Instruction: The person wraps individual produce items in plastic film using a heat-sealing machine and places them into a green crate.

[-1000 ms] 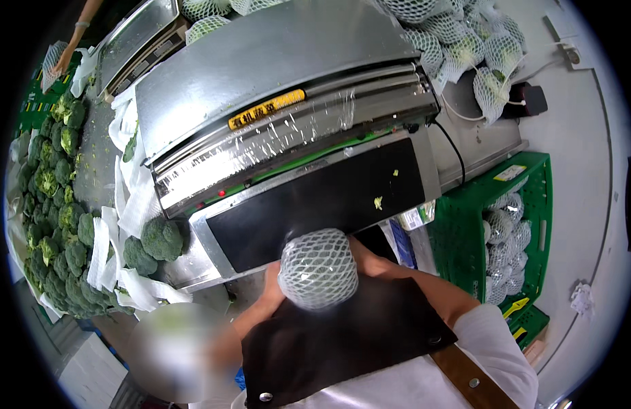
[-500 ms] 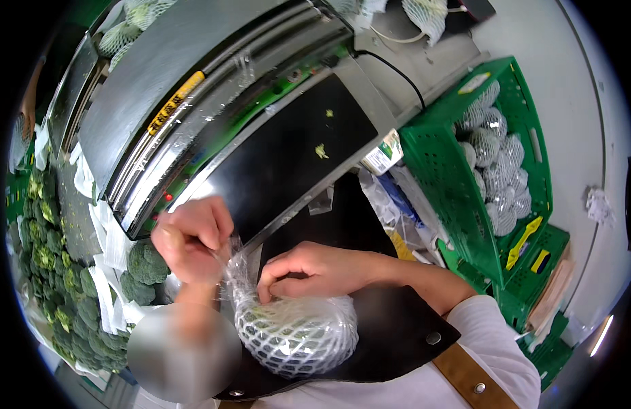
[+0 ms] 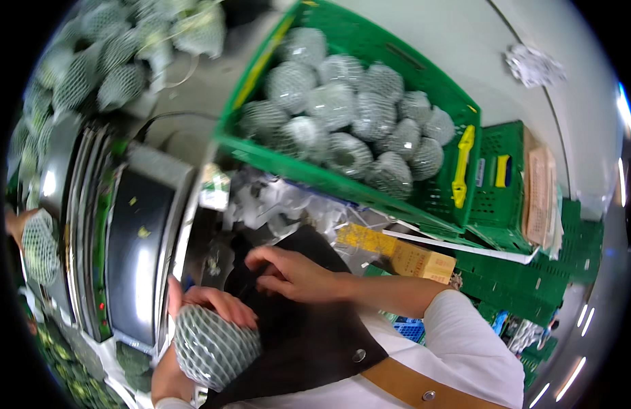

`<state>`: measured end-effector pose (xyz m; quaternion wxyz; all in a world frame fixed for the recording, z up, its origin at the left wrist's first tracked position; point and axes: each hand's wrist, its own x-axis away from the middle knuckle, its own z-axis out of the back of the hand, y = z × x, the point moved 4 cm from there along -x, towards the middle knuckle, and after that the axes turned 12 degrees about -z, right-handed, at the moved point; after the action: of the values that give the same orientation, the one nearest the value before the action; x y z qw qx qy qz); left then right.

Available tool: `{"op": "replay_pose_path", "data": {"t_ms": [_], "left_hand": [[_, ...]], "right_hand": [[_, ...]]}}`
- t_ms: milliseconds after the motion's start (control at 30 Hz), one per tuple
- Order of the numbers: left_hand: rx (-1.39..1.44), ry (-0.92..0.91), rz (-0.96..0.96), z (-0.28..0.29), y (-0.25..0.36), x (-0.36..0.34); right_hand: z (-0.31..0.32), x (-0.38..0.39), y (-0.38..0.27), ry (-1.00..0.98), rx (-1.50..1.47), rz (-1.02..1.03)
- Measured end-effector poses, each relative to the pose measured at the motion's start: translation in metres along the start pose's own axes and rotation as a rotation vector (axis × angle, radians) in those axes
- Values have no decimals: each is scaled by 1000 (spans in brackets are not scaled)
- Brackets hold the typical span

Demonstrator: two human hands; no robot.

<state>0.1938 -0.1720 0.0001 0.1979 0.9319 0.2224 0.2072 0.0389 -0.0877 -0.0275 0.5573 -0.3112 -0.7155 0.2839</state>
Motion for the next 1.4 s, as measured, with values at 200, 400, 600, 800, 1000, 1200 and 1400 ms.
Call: {"op": "replay_pose_path", "data": {"t_ms": [200, 400, 600, 800, 1000, 1200, 1400], "left_hand": [[455, 202, 305, -88, -109, -105], [-676, -270, 128, -154, -193, -204], [-1953, -1336, -334, -187, -265, -255], [-1972, -1278, -258, -170, -273, -263], [-1301, -672, -679, -183, -199, -218], [-514, 819, -325, 62, -106, -88], [-342, 859, -430, 110, -77, -34]], "right_hand": [[90, 118, -54, 181, 658, 736], [240, 251, -29, 790, 560, 514], [299, 245, 79, 1053, 1029, -188], [312, 204, 122, 841, 894, -374], [328, 181, 132, 739, 1091, -632], [229, 144, 4, 761, 625, 78], [74, -73, 10, 266, 206, 147]]}}
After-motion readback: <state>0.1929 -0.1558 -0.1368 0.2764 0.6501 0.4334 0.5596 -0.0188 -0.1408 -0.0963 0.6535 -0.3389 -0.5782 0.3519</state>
